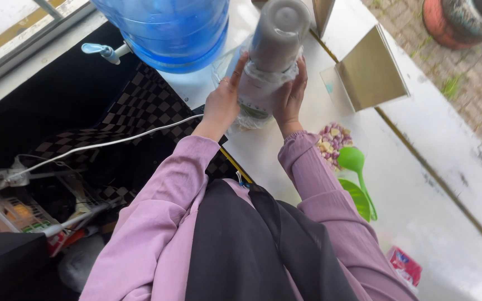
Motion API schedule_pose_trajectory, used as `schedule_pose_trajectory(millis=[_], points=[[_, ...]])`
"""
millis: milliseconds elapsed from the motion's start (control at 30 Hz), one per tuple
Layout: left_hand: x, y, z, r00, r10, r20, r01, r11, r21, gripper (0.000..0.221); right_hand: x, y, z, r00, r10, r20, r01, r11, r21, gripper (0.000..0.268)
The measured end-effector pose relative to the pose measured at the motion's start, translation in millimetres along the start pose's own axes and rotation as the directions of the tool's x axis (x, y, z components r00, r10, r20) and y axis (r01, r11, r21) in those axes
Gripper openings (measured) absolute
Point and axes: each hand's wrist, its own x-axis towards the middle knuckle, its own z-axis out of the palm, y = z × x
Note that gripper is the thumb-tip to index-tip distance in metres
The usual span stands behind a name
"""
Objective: Using a small electric blender to mince garlic, including shaking the container to ensure even blending and wiping the device.
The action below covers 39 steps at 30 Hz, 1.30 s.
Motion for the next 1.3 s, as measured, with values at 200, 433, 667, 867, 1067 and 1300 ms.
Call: schedule_pose_trajectory(millis=[200,433,667,867,1067,1300], points=[[-1.3,-1.7,-3.2,1.0,-0.008,0.012,0.008,1.0,-0.017,0.105,0.2,-3.6,3.7,1.0,0.02,0.013,-0.02,0.999,0.045,0.056],[-3.4,-1.6,-4.0,1.0,-0.008,-0.011,0.007,0.999,-0.044,0.1,0.8,-12.5,0.2,1.0,0.005,0.021,-0.005,1.0,-0.021,0.051],[-3.1,-1.3,-5.0,1.0,-0.012,0.018,0.013,1.0,-0.011,0.103,0.4,-14.2,0.4,1.0,0.01,0.013,-0.01,1.0,-0.023,0.054],[-9.8,4.0,-10.4,0.999,0.023,-0.035,-0.024,0.999,-0.022,0.102,0.7,3.6,4.5,0.998,-0.069,-0.007,0.068,0.993,-0.098,0.055],[-13.6,5.6,-12.3,0.995,0.058,-0.08,-0.061,0.997,-0.04,0.102,-1.5,12.5,7.2,0.993,-0.118,-0.019,0.112,0.973,-0.203,0.057],[-14.5,6.3,-13.5,0.994,0.068,-0.082,-0.069,0.997,-0.017,0.102,-3.1,14.0,6.2,0.996,-0.094,-0.009,0.09,0.973,-0.212,0.058]])
